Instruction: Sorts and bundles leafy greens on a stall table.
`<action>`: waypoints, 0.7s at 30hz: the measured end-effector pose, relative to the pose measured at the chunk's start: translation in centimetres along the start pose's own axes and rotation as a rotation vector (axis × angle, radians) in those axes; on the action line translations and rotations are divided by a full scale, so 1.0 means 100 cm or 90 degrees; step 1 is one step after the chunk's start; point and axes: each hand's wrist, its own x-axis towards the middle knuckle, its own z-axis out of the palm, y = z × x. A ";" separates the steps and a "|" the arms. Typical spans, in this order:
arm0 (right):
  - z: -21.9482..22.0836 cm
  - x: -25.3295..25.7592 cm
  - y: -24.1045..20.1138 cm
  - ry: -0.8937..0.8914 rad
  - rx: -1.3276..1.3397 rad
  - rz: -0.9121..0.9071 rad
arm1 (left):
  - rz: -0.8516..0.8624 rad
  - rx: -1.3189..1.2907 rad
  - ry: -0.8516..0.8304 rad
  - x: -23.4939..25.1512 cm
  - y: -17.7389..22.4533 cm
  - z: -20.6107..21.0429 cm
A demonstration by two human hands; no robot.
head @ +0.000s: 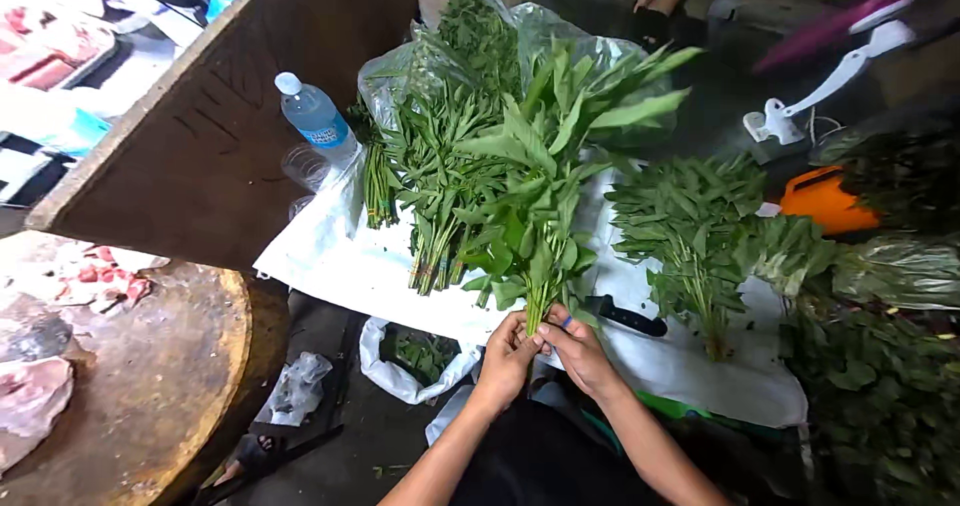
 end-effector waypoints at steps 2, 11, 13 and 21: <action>0.000 0.000 0.002 -0.007 -0.054 -0.028 | 0.039 0.020 0.043 0.001 0.003 -0.002; 0.022 -0.013 -0.002 -0.038 -0.304 -0.024 | 0.096 0.211 0.203 0.005 0.011 0.000; 0.021 -0.010 -0.004 -0.043 -0.303 -0.051 | 0.136 0.313 0.181 0.003 0.010 0.000; -0.001 -0.025 -0.042 -0.283 -0.337 -0.093 | 0.397 0.796 -0.042 -0.078 0.080 0.019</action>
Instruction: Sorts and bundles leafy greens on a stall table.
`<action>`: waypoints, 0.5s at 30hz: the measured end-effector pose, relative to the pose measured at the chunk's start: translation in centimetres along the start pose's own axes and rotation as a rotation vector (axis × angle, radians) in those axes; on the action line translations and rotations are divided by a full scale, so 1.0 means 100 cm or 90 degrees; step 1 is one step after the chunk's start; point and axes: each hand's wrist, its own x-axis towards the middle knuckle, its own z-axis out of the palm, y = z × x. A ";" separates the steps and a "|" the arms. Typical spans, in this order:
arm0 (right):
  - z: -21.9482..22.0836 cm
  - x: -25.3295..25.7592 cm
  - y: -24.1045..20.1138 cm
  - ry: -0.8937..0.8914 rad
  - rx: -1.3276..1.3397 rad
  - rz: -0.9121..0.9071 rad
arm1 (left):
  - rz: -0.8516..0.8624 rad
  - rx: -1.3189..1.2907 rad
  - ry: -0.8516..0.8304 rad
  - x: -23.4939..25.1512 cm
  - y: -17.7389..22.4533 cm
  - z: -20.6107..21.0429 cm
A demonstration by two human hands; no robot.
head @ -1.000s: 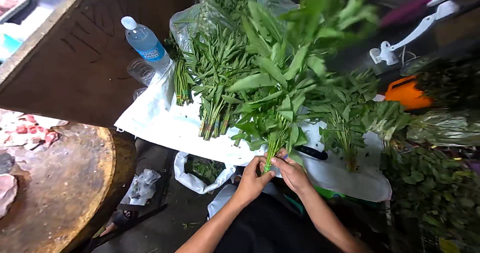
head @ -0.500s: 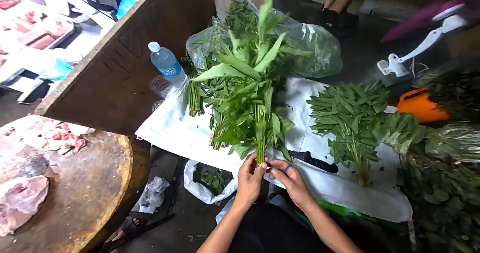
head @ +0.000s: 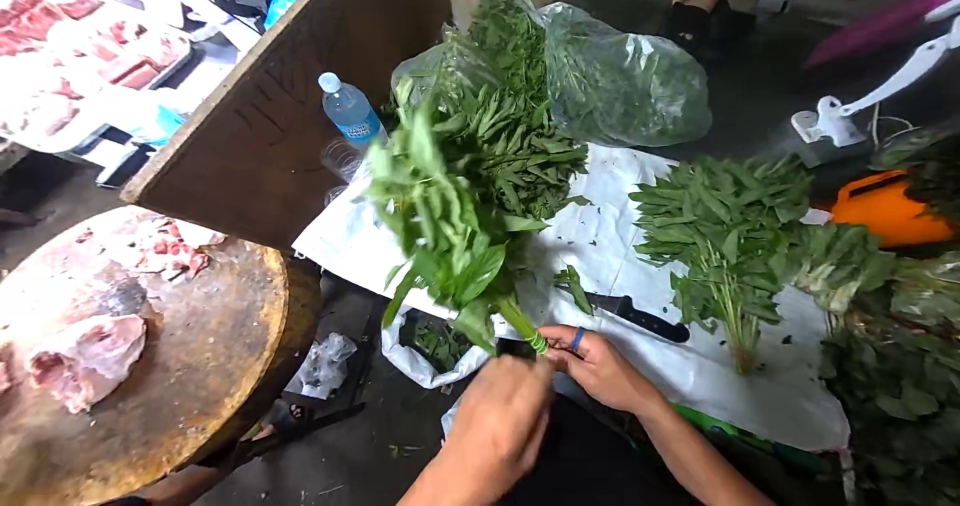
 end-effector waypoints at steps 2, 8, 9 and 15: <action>-0.001 -0.002 -0.015 -0.099 -0.005 0.006 | 0.068 0.093 -0.047 -0.003 0.029 -0.017; -0.001 0.005 -0.020 -0.285 0.161 0.131 | -0.107 0.302 -0.166 -0.027 0.003 -0.026; -0.010 0.004 -0.017 -0.266 0.087 0.147 | -0.151 0.264 -0.168 -0.035 -0.002 -0.032; -0.122 -0.021 0.055 0.007 -0.403 0.220 | -0.443 -0.021 0.101 -0.107 -0.026 -0.069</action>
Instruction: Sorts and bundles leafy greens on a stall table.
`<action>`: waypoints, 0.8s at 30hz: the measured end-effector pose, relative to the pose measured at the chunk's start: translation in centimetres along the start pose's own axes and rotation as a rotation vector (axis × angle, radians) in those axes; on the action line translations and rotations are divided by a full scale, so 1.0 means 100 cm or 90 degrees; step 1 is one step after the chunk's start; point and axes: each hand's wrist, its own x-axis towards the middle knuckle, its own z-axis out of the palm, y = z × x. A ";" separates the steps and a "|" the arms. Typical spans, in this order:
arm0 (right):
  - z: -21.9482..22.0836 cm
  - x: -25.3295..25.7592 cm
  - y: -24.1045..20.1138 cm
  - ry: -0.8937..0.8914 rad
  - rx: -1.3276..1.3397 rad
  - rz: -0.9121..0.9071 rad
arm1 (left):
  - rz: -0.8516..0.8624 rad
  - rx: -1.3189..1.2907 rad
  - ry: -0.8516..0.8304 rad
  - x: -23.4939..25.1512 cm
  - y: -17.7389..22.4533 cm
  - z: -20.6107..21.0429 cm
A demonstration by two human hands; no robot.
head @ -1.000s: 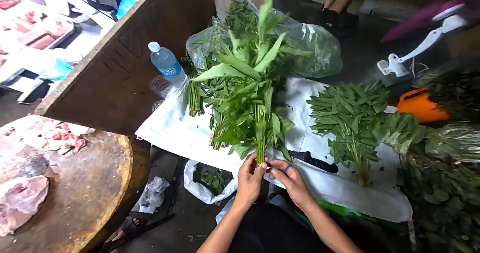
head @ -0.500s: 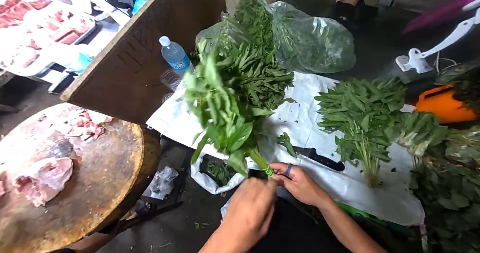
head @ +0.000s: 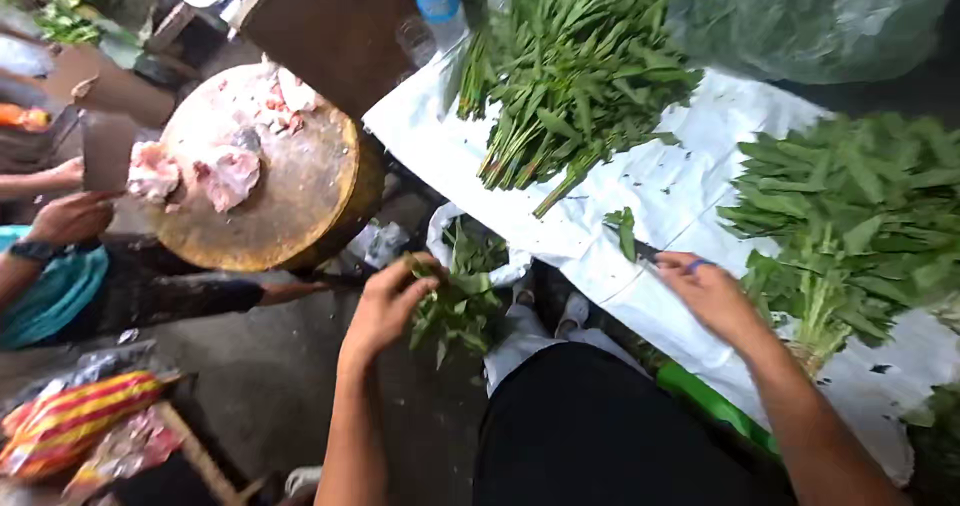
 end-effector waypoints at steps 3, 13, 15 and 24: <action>-0.007 0.006 0.063 0.063 -0.099 0.028 | -0.085 -0.103 0.083 -0.013 -0.039 0.012; 0.003 0.008 0.081 0.048 -0.160 0.070 | -0.180 -0.141 0.042 -0.008 -0.077 0.080; -0.001 -0.003 0.068 0.070 -0.147 0.088 | -0.170 -0.123 0.052 -0.003 -0.081 0.082; 0.046 -0.023 -0.055 0.096 -0.085 -0.040 | -0.147 -0.005 0.040 -0.002 -0.102 0.083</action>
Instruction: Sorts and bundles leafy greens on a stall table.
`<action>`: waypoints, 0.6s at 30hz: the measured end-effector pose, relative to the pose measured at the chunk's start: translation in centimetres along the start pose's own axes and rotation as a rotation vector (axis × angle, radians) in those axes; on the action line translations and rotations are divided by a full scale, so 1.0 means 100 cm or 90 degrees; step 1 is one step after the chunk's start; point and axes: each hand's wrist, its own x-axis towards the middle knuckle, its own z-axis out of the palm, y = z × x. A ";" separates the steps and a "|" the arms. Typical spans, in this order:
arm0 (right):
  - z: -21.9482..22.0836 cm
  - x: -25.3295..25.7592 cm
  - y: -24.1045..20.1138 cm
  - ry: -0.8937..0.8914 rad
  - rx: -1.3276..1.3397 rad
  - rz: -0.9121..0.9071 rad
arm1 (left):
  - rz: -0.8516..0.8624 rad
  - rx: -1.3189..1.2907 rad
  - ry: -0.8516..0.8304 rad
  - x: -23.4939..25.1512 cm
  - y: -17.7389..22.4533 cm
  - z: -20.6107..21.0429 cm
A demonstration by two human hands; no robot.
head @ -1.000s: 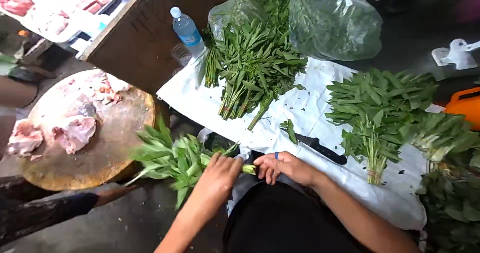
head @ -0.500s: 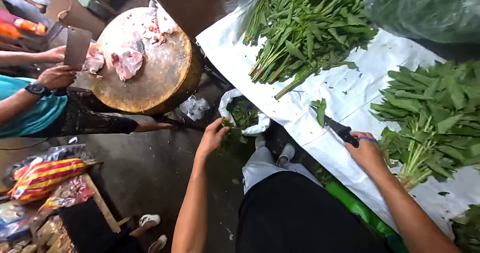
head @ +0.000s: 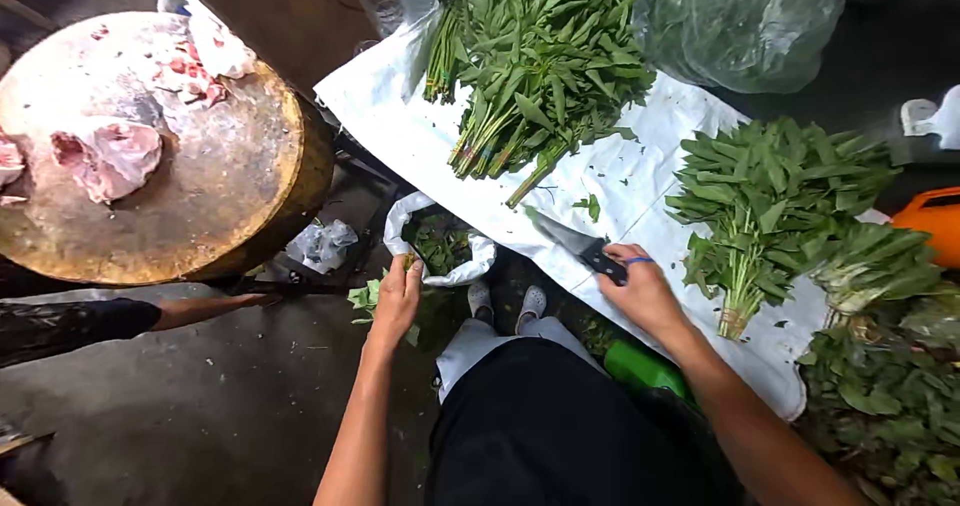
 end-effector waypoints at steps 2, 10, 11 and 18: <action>0.030 0.018 -0.054 -0.047 0.010 -0.010 | 0.013 0.021 -0.013 0.000 -0.007 0.000; 0.080 0.044 -0.104 -0.282 -0.003 0.070 | -0.009 -0.044 -0.087 -0.017 -0.019 -0.011; 0.082 0.038 -0.102 -0.294 0.030 0.053 | -0.016 -0.058 -0.100 -0.020 -0.018 -0.013; 0.119 0.017 -0.132 -0.314 -0.019 -0.047 | -0.015 -0.043 -0.168 -0.029 -0.004 -0.016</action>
